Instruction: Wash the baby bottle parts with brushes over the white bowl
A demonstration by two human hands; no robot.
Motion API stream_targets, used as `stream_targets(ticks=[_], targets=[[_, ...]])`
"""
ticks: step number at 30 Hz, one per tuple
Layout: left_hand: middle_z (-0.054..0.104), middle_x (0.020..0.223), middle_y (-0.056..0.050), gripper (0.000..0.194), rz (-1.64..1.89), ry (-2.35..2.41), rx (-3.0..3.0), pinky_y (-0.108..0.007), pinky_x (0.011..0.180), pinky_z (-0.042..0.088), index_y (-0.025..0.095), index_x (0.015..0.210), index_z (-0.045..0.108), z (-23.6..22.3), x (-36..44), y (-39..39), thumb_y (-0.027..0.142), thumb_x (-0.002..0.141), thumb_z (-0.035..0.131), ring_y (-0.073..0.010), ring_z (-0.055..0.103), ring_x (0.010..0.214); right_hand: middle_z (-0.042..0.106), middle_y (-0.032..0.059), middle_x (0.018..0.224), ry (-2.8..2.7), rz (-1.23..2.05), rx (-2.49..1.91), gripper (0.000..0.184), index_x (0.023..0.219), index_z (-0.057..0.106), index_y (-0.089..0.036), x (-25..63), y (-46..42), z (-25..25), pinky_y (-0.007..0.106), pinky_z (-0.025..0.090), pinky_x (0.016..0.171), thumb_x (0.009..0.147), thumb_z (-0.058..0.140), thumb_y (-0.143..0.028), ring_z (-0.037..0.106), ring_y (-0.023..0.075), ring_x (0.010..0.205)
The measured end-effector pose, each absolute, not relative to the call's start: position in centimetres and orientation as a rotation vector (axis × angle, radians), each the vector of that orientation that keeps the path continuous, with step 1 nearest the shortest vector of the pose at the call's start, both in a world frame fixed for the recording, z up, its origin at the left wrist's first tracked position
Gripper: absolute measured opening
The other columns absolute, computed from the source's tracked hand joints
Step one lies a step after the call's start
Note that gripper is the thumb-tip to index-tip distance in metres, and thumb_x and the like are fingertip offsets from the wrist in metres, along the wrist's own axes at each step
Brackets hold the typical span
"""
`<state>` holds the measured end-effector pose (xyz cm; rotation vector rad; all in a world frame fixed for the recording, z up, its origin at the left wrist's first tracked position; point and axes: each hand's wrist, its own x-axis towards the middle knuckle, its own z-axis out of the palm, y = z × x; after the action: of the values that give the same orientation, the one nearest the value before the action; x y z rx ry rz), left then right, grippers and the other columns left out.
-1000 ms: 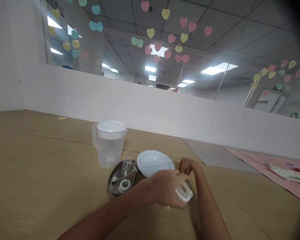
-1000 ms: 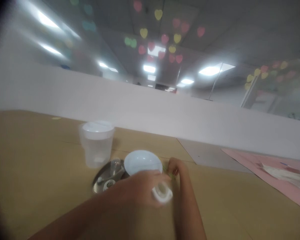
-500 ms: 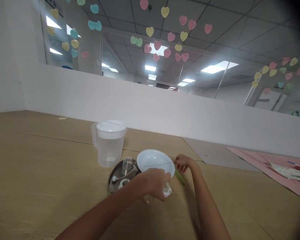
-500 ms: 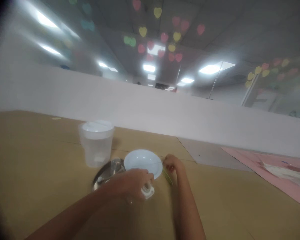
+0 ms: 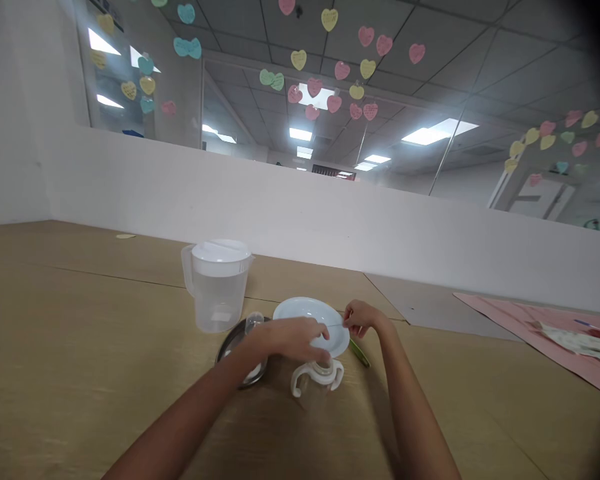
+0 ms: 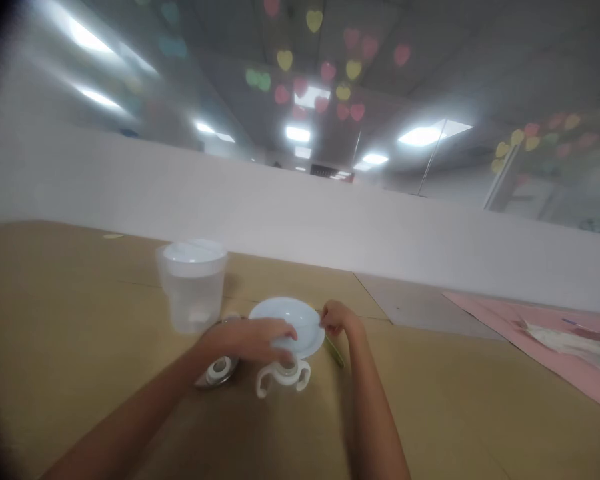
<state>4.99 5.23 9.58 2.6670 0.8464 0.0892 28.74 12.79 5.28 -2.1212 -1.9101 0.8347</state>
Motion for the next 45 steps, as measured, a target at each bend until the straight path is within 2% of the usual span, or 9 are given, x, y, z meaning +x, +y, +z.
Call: stream_targets(ticks=[4,9,15,23,27,33,37,39,45], targets=[[0.065,0.087,-0.004,0.024,-0.011,1.119,2.57,-0.026,0.067,0.042,0.018,0.082,0.062,10.5,2.4,7.8,0.026,0.073,0.042,-0.0184,0.058,0.077,0.053,0.0,0.044,-1.908,0.736,-2.091,0.007,0.058,0.054,-0.011,28.7,12.5,5.9,0.023,0.047,0.04,0.059,0.054,-0.004,0.051,0.0104,0.039],[0.066,0.084,-0.007,0.023,-0.132,1.377,2.433,-0.028,0.056,0.044,0.018,0.08,0.063,8.8,0.5,10.3,0.016,0.06,0.052,-0.0205,0.058,0.067,0.057,0.0013,0.052,-1.919,0.638,-1.983,0.006,0.064,0.055,-0.012,28.2,11.7,7.3,0.018,0.044,0.04,0.061,0.056,-0.007,0.054,0.0094,0.043],[0.06,0.046,-0.005,0.009,-0.398,1.428,2.238,-0.03,0.044,0.044,0.016,0.05,0.062,6.9,1.4,10.9,0.01,0.044,0.066,-0.0222,0.056,0.047,0.058,0.0018,0.054,-1.934,0.612,-1.873,0.006,0.067,0.054,-0.012,27.3,10.7,8.3,0.016,0.041,0.037,0.063,0.055,-0.007,0.053,0.0087,0.043],[0.064,0.071,-0.011,0.012,0.004,1.657,2.533,-0.029,0.062,0.043,0.013,0.061,0.062,9.0,1.0,10.1,0.008,0.05,0.061,-0.024,0.059,0.072,0.058,0.002,0.061,-1.94,0.665,-1.569,0.007,0.074,0.059,-0.011,24.7,11.0,8.4,0.014,0.042,0.04,0.07,0.055,-0.016,0.054,0.0078,0.051],[0.063,0.075,-0.008,0.01,0.306,1.612,2.677,-0.025,0.061,0.039,0.014,0.066,0.061,10.5,0.0,9.3,0.011,0.061,0.053,-0.0186,0.057,0.07,0.061,0.0034,0.07,-1.899,0.737,-1.471,0.016,0.083,0.06,-0.011,22.4,12.4,6.2,0.015,0.043,0.042,0.075,0.051,-0.022,0.055,0.0072,0.053],[0.063,0.073,-0.002,0.012,0.912,1.271,2.63,-0.022,0.058,0.036,0.018,0.076,0.057,11.2,0.4,9.3,0.019,0.072,0.046,-0.0142,0.056,0.067,0.059,0.0029,0.055,-1.851,0.834,-1.471,0.026,0.063,0.059,-0.009,21.0,14.0,3.7,0.015,0.04,0.036,0.077,0.052,-0.03,0.053,0.0079,0.044],[0.063,0.08,-0.003,0.018,0.991,1.135,2.541,-0.022,0.062,0.037,0.017,0.086,0.056,10.9,1.4,9.4,0.02,0.078,0.041,-0.0153,0.056,0.073,0.055,0.002,0.052,-1.633,0.608,-1.372,0.051,0.064,0.055,-0.012,22.0,12.1,6.8,0.016,0.04,0.039,0.086,0.028,-0.05,0.05,0.0068,0.043],[0.062,0.079,-0.003,0.018,0.981,1.076,2.515,-0.022,0.063,0.038,0.017,0.083,0.057,10.5,1.9,9.4,0.021,0.079,0.04,-0.0156,0.055,0.073,0.049,0.0001,0.046,-1.305,0.376,-1.143,0.053,0.058,0.052,-0.013,22.0,9.9,9.3,0.018,0.036,0.035,0.082,0.032,-0.056,0.046,0.0073,0.037],[0.062,0.079,-0.002,0.021,1.016,0.838,2.391,-0.022,0.066,0.04,0.014,0.081,0.056,9.7,3.0,9.4,0.025,0.082,0.038,-0.0142,0.054,0.074,0.04,-0.0018,0.037,-1.047,-0.159,-0.71,0.058,0.041,0.039,-0.018,19.5,3.4,12.9,0.02,0.027,0.034,0.088,0.024,-0.048,0.038,0.0068,0.032]])
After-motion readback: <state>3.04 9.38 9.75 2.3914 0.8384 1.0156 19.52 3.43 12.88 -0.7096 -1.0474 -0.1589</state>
